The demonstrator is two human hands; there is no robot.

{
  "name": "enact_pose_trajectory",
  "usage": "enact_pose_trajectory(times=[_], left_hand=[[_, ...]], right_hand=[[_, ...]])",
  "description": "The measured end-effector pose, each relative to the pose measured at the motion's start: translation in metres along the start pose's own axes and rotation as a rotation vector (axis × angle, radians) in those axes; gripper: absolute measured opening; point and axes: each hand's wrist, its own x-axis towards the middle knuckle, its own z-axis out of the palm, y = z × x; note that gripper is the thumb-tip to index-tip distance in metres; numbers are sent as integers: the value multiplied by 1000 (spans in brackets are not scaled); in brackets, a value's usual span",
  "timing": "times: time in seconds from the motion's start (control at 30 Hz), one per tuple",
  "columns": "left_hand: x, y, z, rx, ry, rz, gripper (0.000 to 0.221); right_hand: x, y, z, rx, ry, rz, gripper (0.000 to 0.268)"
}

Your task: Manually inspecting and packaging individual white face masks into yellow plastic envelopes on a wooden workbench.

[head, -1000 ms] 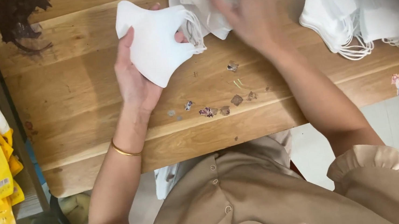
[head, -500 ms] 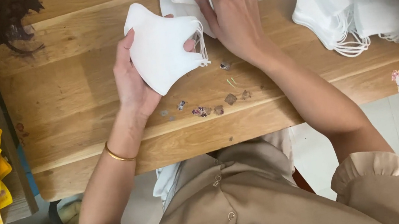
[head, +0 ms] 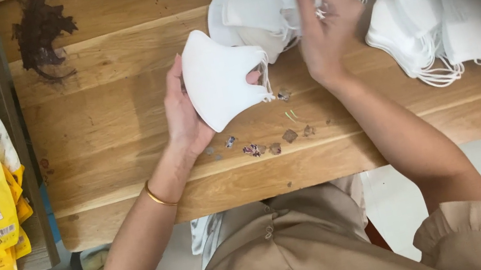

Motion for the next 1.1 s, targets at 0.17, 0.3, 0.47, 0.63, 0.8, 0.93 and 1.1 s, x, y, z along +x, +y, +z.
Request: enact_pose_trajectory(times=[0.17, 0.3, 0.47, 0.63, 0.8, 0.93, 1.1], left_hand=[[-6, 1, 7, -55, -260, -50, 80], [13, 2, -4, -41, -159, -44, 61], [9, 12, -8, -41, -166, 21, 56], [8, 26, -8, 34, -180, -17, 68], [11, 22, -21, 116, -265, 62, 71], [13, 14, -26, 89, -238, 89, 66], [13, 7, -33, 38, -310, 51, 70]], right_hand=[[-10, -24, 1, 47, -12, -78, 32], [-17, -19, 9, 119, -325, -256, 32], [-10, -32, 9, 167, -570, -302, 24], [-11, -25, 14, 174, -719, -330, 35], [-18, -23, 20, 183, -689, -386, 45], [-23, -25, 20, 51, -656, -530, 9], [-19, -40, 21, -276, -666, -869, 39]])
